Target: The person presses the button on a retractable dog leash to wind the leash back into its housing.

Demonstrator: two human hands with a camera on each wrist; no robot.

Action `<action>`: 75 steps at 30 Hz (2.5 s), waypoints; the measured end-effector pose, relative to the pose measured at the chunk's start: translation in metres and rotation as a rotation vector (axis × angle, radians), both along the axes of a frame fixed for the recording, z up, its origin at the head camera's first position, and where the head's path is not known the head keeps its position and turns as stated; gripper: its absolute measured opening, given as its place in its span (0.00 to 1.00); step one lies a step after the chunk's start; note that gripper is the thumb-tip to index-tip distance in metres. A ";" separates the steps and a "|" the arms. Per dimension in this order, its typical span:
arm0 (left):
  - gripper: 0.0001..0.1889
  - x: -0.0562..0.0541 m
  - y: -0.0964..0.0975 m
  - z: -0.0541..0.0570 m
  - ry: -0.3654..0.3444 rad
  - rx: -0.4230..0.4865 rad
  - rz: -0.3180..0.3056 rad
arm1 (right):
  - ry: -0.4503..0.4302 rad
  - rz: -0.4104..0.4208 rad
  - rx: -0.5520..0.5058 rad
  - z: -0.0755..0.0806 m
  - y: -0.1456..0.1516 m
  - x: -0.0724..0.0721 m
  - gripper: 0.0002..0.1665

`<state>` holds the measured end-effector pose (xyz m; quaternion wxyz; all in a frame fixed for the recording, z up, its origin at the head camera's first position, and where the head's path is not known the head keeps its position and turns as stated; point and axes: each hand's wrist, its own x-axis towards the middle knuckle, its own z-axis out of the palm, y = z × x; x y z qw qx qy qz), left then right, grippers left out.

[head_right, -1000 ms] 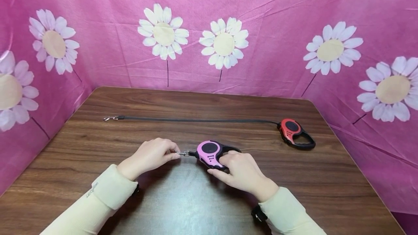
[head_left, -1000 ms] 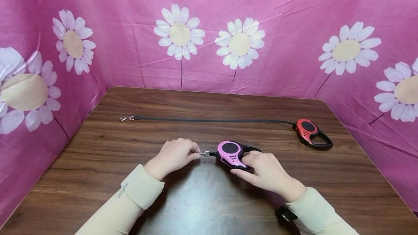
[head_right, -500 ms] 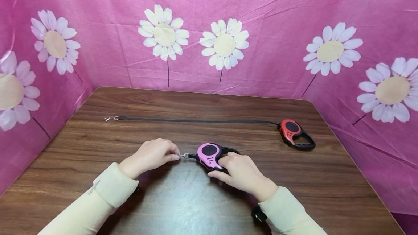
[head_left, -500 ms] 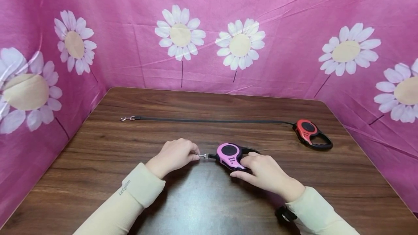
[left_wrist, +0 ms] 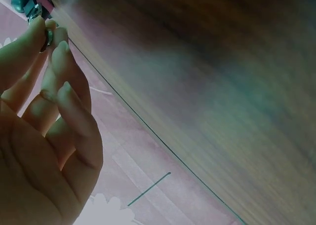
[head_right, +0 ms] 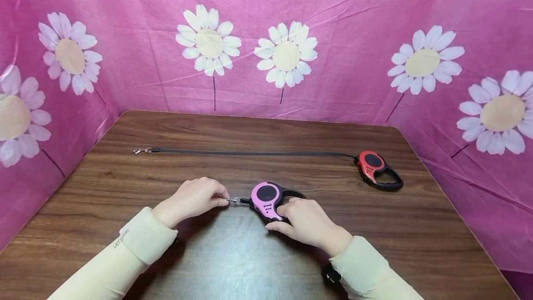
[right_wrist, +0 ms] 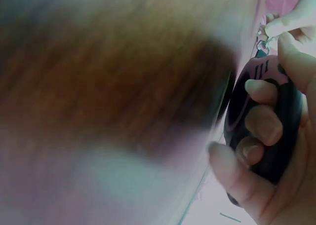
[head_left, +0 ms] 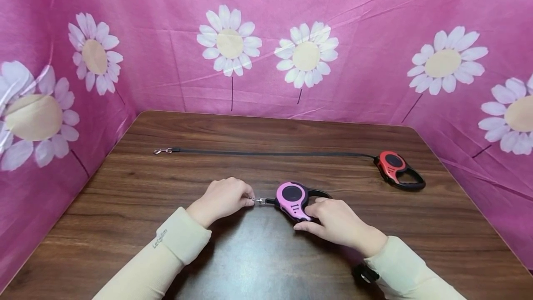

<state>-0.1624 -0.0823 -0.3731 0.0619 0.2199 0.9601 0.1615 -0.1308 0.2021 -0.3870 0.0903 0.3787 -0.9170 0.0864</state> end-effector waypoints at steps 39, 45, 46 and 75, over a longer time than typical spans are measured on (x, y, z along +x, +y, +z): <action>0.05 0.004 -0.004 -0.001 0.019 -0.072 0.039 | 0.004 -0.119 -0.008 0.004 0.008 0.004 0.13; 0.08 0.003 -0.012 0.004 0.047 -0.063 0.047 | 0.090 -0.147 -0.074 0.010 0.015 0.000 0.10; 0.08 0.002 -0.013 0.005 0.054 -0.059 0.048 | 0.105 -0.153 -0.084 0.010 0.016 -0.001 0.10; 0.08 -0.008 -0.061 0.021 0.157 -0.068 0.110 | 0.149 -0.437 -0.140 0.047 0.085 -0.019 0.12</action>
